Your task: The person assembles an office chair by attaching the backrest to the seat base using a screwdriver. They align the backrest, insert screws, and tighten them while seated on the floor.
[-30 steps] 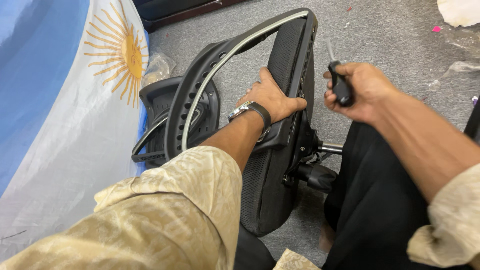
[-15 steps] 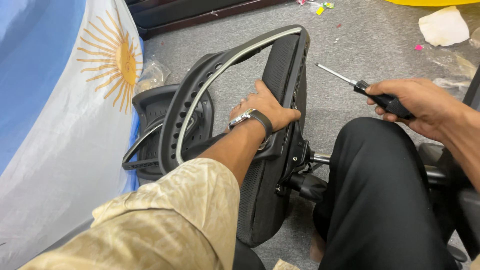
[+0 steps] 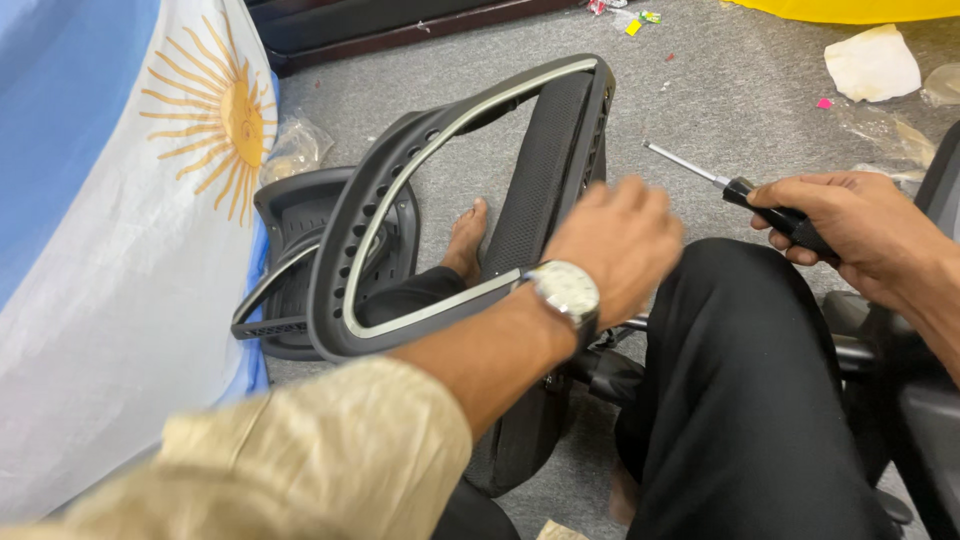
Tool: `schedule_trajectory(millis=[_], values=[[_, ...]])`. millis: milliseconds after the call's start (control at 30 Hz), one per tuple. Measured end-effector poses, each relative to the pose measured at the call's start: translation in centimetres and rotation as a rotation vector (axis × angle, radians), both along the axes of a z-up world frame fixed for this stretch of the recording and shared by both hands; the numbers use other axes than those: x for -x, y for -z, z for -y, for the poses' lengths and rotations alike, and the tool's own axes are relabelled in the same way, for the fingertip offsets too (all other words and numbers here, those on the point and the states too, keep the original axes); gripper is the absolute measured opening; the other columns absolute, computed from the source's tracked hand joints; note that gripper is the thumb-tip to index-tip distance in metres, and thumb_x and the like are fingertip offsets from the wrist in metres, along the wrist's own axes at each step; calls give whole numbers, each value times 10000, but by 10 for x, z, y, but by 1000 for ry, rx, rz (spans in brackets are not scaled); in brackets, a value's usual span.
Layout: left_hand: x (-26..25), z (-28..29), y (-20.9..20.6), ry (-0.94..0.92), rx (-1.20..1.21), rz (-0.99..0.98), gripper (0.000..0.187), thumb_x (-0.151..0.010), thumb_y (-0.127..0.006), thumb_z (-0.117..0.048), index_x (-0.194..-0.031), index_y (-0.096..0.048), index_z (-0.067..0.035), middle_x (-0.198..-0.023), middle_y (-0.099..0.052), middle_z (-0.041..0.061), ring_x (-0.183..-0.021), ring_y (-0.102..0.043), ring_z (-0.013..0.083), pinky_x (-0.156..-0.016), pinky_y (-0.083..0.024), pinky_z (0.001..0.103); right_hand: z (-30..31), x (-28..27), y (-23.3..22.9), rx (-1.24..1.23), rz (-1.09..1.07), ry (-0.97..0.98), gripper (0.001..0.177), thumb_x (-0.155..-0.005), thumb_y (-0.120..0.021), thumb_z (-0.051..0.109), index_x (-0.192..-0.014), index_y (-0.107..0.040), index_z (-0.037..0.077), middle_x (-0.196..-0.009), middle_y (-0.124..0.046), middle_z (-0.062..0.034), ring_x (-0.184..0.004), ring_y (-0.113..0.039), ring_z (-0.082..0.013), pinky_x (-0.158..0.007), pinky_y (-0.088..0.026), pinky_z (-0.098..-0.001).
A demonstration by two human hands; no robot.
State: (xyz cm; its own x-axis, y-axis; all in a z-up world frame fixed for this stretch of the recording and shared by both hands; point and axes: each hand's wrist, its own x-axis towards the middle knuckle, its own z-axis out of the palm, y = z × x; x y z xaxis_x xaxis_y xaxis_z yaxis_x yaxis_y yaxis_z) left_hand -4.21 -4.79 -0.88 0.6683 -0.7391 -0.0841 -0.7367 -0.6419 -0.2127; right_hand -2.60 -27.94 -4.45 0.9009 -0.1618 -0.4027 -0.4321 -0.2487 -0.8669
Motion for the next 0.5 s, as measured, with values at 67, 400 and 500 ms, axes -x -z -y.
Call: schedule_trajectory(millis=[67,400,500], values=[[-12,14,12,40,-159,-212,287,-953,-680,-235,-1197,-712,-89,-1275,-688,135,-1228,-645,306,-980,-537,434,1,6,-3,-15,-3,12,278,-976,-644,183,-934,-694,-87,-740,-592,-119,-573,-506,-132,-460,-362,-263],[-22,39,13,-162,-150,-343,279,-938,-632,-286,-1153,-738,-142,-1157,-727,104,-1073,-714,288,-862,-576,434,15,27,6,-141,94,69,215,-970,-618,157,-988,-695,-44,-790,-640,-80,-628,-567,-97,-468,-382,-244],[-8,9,-18,-357,131,-287,226,-925,-688,-291,-1058,-765,-125,-1088,-753,138,-1072,-735,318,-903,-589,431,24,11,22,-193,88,-36,202,-988,-625,140,-1019,-692,-47,-812,-664,-114,-610,-573,-123,-463,-382,-248]])
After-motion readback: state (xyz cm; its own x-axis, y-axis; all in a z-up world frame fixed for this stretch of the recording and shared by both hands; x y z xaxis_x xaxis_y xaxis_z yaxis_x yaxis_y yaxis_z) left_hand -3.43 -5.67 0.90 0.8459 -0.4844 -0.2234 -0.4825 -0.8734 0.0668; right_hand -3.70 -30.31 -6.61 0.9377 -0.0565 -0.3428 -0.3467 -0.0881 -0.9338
